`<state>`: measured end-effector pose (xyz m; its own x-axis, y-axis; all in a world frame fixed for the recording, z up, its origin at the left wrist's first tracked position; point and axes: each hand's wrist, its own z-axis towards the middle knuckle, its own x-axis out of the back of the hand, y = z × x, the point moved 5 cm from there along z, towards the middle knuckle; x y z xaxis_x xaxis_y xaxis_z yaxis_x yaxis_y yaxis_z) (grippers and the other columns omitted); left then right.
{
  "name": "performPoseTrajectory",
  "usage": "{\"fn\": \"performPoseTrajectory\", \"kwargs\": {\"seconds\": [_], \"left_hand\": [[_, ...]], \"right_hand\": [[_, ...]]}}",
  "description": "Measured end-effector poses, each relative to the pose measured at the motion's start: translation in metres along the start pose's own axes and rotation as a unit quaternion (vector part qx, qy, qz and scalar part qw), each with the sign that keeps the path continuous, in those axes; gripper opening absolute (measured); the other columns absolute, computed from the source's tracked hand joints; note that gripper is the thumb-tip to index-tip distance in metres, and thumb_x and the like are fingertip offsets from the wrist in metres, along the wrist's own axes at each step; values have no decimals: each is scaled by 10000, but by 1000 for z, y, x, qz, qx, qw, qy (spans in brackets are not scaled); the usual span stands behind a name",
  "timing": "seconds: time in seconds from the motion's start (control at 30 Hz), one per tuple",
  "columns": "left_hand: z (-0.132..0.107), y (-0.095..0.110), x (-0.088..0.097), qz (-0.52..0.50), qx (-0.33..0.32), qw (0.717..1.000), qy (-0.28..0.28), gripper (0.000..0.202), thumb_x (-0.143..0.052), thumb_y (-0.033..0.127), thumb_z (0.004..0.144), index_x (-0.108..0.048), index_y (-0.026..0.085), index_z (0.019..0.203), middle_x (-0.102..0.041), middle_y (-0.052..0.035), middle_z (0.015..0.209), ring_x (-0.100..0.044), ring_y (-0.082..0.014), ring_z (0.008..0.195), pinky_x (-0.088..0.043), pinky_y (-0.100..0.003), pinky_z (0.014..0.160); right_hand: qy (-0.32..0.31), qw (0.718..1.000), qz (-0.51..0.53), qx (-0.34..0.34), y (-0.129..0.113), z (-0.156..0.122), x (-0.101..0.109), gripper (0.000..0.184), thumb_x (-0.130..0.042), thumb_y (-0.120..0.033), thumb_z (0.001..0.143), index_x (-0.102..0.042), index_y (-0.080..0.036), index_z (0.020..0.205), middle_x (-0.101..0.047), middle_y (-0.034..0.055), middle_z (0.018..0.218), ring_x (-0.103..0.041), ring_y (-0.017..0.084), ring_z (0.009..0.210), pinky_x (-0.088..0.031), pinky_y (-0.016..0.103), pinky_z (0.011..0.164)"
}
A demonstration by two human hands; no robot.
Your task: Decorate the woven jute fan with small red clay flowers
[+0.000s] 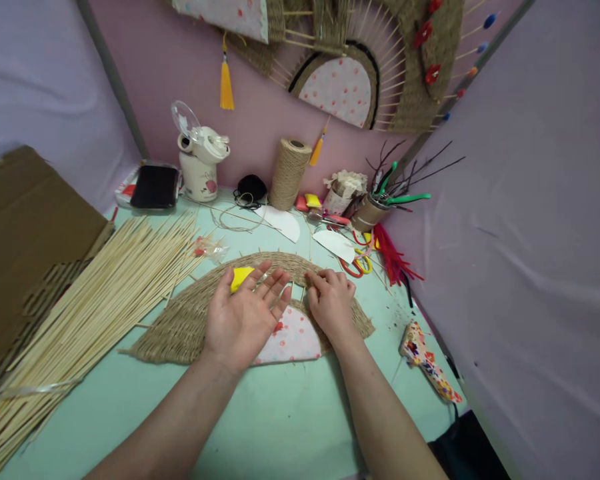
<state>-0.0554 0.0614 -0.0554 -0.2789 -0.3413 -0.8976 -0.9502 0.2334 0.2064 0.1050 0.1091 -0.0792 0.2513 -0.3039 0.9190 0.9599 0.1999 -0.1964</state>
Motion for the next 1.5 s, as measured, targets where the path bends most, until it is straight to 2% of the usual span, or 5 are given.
{"fn": "performPoseTrajectory", "kwargs": {"seconds": [0.4, 0.67, 0.83, 1.0, 1.5], "left_hand": [[2, 0, 1, 2, -3, 1000, -1, 398, -513, 460, 882, -626, 141, 1092, -649, -134, 1065, -658, -229, 1035, -575, -336, 856], [2, 1, 1, 12, -5, 1000, 6, 404, -509, 470, 881, -623, 144, 1091, -649, -124, 1047, -656, -221, 1022, -575, -328, 848], [1, 1, 0, 12, -4, 1000, 13, 398, -502, 466, 885, -627, 140, 1077, -649, -127, 1040, -657, -224, 1013, -577, -324, 836], [2, 1, 2, 8, -1, 1000, 6, 405, -504, 462, 886, -626, 135, 1093, -648, -130, 1048, -657, -223, 1011, -579, -328, 832], [2, 4, 1, 22, -10, 1000, 19, 379, -479, 463, 890, -637, 149, 1034, -650, -131, 1038, -653, -227, 1018, -568, -334, 836]], "right_hand": [[8, 1000, 0, -7, 1, 2, 3, 333, -517, -172, 865, -680, -289, 1131, -623, 42, 1070, -455, 228, 1005, -260, 384, 851], [-17, 1000, -10, 4, -1, 2, -2, 295, -516, -192, 867, -707, -305, 1063, -611, 54, 1061, -438, 240, 1002, -257, 385, 837], [11, 1000, 5, -27, 4, 1, 2, 360, -498, -184, 870, -668, -291, 1168, -609, 67, 1107, -449, 247, 1023, -268, 387, 841], [-2, 999, 13, -37, 3, 0, 0, 294, -508, -200, 880, -710, -279, 1079, -626, 62, 1078, -446, 247, 1019, -258, 383, 830], [-18, 1000, 1, -13, -1, 0, -3, 275, -527, -238, 883, -701, -315, 1081, -607, 50, 1100, -435, 247, 1019, -263, 389, 829]]}}
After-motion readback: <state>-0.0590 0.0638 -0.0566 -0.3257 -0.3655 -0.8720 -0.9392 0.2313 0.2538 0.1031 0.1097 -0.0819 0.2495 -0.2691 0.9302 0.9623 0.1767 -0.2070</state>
